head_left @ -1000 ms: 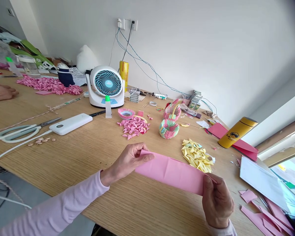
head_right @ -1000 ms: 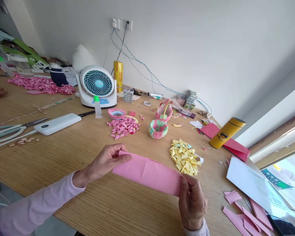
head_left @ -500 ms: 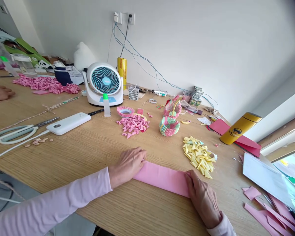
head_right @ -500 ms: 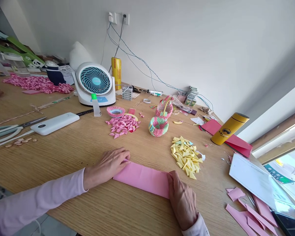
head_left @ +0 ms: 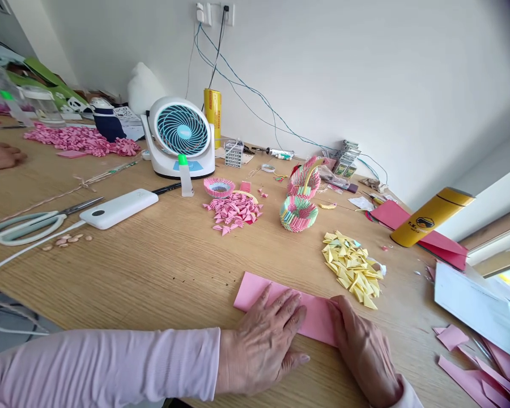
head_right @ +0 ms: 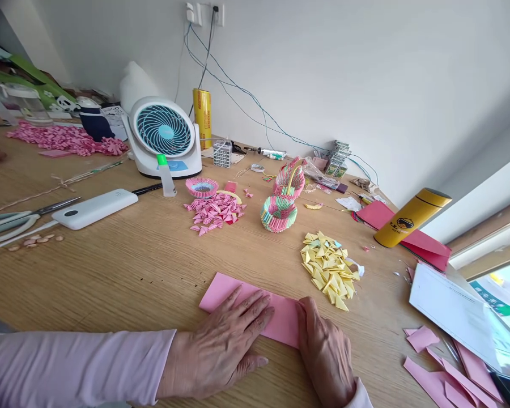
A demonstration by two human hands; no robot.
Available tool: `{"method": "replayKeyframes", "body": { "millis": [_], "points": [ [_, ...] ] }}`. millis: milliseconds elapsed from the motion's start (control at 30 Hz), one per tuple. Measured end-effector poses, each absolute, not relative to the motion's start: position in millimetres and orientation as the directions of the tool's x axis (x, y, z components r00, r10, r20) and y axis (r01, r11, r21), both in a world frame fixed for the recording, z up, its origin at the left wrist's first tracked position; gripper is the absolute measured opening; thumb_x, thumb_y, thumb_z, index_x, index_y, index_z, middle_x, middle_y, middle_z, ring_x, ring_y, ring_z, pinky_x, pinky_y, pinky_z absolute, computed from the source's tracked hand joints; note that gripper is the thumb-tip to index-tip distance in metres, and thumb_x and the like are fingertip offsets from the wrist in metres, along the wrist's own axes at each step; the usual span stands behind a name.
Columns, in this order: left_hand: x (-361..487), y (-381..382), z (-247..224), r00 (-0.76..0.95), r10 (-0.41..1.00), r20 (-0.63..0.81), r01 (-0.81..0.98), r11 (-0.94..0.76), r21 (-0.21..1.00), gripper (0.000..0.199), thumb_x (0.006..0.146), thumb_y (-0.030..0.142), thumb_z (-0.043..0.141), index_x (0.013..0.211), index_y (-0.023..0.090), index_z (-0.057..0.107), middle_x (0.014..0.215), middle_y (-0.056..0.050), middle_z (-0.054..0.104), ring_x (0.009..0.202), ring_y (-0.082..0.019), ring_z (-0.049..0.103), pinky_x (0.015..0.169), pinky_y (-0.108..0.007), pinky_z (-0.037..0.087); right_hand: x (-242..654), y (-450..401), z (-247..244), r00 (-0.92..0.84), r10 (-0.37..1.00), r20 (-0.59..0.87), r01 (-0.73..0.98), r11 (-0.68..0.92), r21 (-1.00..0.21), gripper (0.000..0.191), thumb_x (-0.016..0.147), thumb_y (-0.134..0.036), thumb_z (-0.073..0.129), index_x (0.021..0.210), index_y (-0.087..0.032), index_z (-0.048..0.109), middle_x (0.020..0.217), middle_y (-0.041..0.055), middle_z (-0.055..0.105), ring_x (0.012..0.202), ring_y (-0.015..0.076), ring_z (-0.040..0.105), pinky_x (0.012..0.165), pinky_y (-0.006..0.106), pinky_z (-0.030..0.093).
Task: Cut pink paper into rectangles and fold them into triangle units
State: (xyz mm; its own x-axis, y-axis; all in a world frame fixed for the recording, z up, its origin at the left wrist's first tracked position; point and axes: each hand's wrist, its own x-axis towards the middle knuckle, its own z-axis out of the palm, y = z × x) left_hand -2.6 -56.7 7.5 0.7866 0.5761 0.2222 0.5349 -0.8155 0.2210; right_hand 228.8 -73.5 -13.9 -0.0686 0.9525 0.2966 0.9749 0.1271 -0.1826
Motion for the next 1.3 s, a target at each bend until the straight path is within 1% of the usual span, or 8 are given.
{"method": "replayKeyframes", "body": {
  "millis": [200,333,467,567,667,933,1167,1300],
  "points": [
    [-5.8,-60.0,16.0,0.790,0.573,0.217,0.513,-0.813,0.277,0.059,0.098,0.047,0.026,0.143,0.010,0.034,0.149,-0.019,0.035,0.140,-0.031,0.029,0.112,-0.053,0.023,230.7,-74.2,-10.4,-0.105,0.906,0.410,0.955,0.208,-0.214,0.030,0.100,-0.037,0.031,0.090,-0.022,0.055,0.056,0.0014,0.065,0.043,0.0171,0.060,0.040,0.024,0.034],
    [-7.1,-43.0,25.2,0.669,0.644,0.372,0.575,-0.765,0.292,0.047,0.099,0.035,0.033,0.140,0.012,0.034,0.144,-0.020,0.043,0.134,-0.029,0.038,0.106,-0.048,0.031,233.4,-74.6,0.3,-0.193,0.767,0.611,0.890,0.399,-0.220,0.015,0.097,-0.025,0.042,0.095,-0.019,0.055,0.066,0.0029,0.065,0.048,0.0130,0.059,0.047,0.022,0.041],
    [-8.6,-16.2,37.8,0.605,0.660,0.445,0.609,-0.744,0.275,0.024,0.099,0.027,0.038,0.117,0.017,0.050,0.098,-0.006,0.068,0.091,-0.020,0.062,0.088,-0.041,0.039,234.2,-76.1,7.7,-0.221,0.618,0.754,0.871,0.474,-0.132,0.009,0.094,-0.016,0.048,0.097,-0.018,0.056,0.064,0.0014,0.062,0.048,0.0117,0.055,0.048,0.021,0.042],
    [-11.0,-5.1,43.4,0.641,0.600,0.478,0.598,-0.781,0.180,0.025,0.100,0.021,0.034,0.085,0.017,0.055,0.076,0.000,0.064,0.068,-0.015,0.059,0.069,-0.030,0.039,233.5,-79.2,7.1,-0.202,0.571,0.796,0.878,0.465,-0.111,0.010,0.092,-0.014,0.049,0.097,-0.018,0.057,0.062,0.0007,0.062,0.046,0.0122,0.054,0.047,0.022,0.042],
    [-14.5,-3.7,46.6,0.646,0.550,0.529,0.592,-0.799,0.107,0.028,0.100,0.024,0.033,0.079,0.017,0.051,0.073,0.000,0.060,0.058,-0.012,0.054,0.052,-0.026,0.030,230.3,-83.1,7.0,-0.140,0.582,0.801,0.893,0.424,-0.152,0.010,0.093,-0.016,0.049,0.095,-0.019,0.057,0.064,0.0006,0.064,0.048,0.0127,0.055,0.048,0.022,0.042],
    [-17.6,1.8,33.5,0.738,0.584,0.340,0.606,-0.794,0.047,0.027,0.101,0.027,0.031,0.085,0.017,0.050,0.079,-0.001,0.061,0.061,-0.015,0.058,0.048,-0.026,0.030,218.9,-80.4,9.5,0.015,0.880,0.475,0.818,0.262,-0.511,0.026,0.098,-0.034,0.039,0.081,-0.020,0.053,0.056,-0.0036,0.055,0.045,0.0103,0.049,0.044,0.019,0.035],
    [-10.2,0.0,25.7,0.750,0.647,0.140,0.654,-0.757,-0.005,0.017,0.098,0.021,0.037,0.098,0.016,0.053,0.092,-0.005,0.061,0.074,-0.019,0.060,0.065,-0.030,0.046,218.4,-78.5,-4.7,0.008,0.964,0.264,0.977,0.048,-0.207,0.033,0.099,-0.040,0.032,0.082,-0.022,0.054,0.055,0.0003,0.063,0.050,0.0185,0.062,0.044,0.024,0.022],
    [-6.2,-14.5,39.2,0.874,0.456,0.168,0.463,-0.886,-0.004,0.026,0.092,0.006,0.038,0.112,0.017,0.052,0.110,-0.009,0.057,0.098,-0.021,0.056,0.085,-0.034,0.046,215.3,-78.8,-3.2,0.015,0.977,0.211,0.994,0.009,-0.112,0.032,0.099,-0.038,0.032,0.085,-0.023,0.057,0.056,0.0014,0.065,0.051,0.0209,0.065,0.044,0.024,0.017]
  ]
}}
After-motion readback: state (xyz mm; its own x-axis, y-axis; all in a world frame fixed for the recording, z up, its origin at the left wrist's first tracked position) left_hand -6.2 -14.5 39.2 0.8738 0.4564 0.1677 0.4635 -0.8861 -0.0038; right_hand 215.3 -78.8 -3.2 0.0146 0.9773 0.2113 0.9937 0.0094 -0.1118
